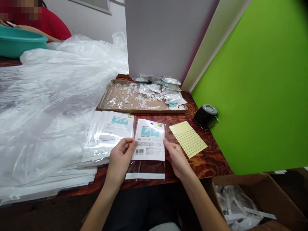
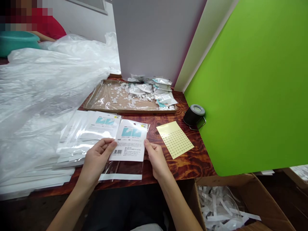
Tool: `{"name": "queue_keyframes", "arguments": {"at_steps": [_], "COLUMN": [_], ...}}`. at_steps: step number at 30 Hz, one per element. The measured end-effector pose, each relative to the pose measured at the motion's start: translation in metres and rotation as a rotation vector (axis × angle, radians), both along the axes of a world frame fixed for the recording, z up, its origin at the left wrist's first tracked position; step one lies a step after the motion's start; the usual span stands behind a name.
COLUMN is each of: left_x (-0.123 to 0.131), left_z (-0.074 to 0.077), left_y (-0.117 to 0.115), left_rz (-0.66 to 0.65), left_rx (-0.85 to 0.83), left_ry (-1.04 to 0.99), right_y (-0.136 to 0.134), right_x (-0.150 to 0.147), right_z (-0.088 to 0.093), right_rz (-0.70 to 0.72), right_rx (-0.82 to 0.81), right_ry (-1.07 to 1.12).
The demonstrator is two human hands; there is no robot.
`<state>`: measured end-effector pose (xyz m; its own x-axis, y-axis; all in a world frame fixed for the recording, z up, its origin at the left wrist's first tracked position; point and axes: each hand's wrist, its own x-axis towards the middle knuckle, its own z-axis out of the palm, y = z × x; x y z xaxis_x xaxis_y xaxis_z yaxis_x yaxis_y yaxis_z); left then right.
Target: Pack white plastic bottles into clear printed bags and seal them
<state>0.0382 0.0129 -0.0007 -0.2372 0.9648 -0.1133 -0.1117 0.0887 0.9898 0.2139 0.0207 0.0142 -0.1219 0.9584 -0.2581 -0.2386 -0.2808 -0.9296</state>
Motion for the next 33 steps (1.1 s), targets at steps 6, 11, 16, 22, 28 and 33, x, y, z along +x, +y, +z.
{"name": "queue_keyframes", "arguments": {"at_steps": [6,11,16,22,28,33], "left_x": [0.002,0.003,0.005,0.007,0.009,0.017], "left_z": [-0.005,-0.004,-0.001,-0.005,-0.004,-0.004], "left_y": [-0.003,-0.003,-0.002,0.007,0.008,0.007], "left_rz": [-0.045,-0.086,-0.110,-0.047,-0.067,-0.060], "left_rx": [0.015,-0.019,-0.083,-0.029,-0.018,-0.017], "left_ry": [0.131,0.151,0.112,0.182,0.425,0.651], "right_y": [0.003,0.005,0.005,0.011,0.010,0.007], "right_x": [0.002,0.000,-0.002,0.000,0.006,0.004], "right_z": [-0.011,-0.018,-0.017,-0.025,-0.025,-0.022], "right_rz": [-0.145,-0.201,-0.243,-0.290,-0.274,-0.227], "right_rx": [0.071,0.085,0.110,0.238,0.369,0.404], "right_ry": [-0.186,-0.232,-0.310,-0.525,-0.972,-1.333]}}
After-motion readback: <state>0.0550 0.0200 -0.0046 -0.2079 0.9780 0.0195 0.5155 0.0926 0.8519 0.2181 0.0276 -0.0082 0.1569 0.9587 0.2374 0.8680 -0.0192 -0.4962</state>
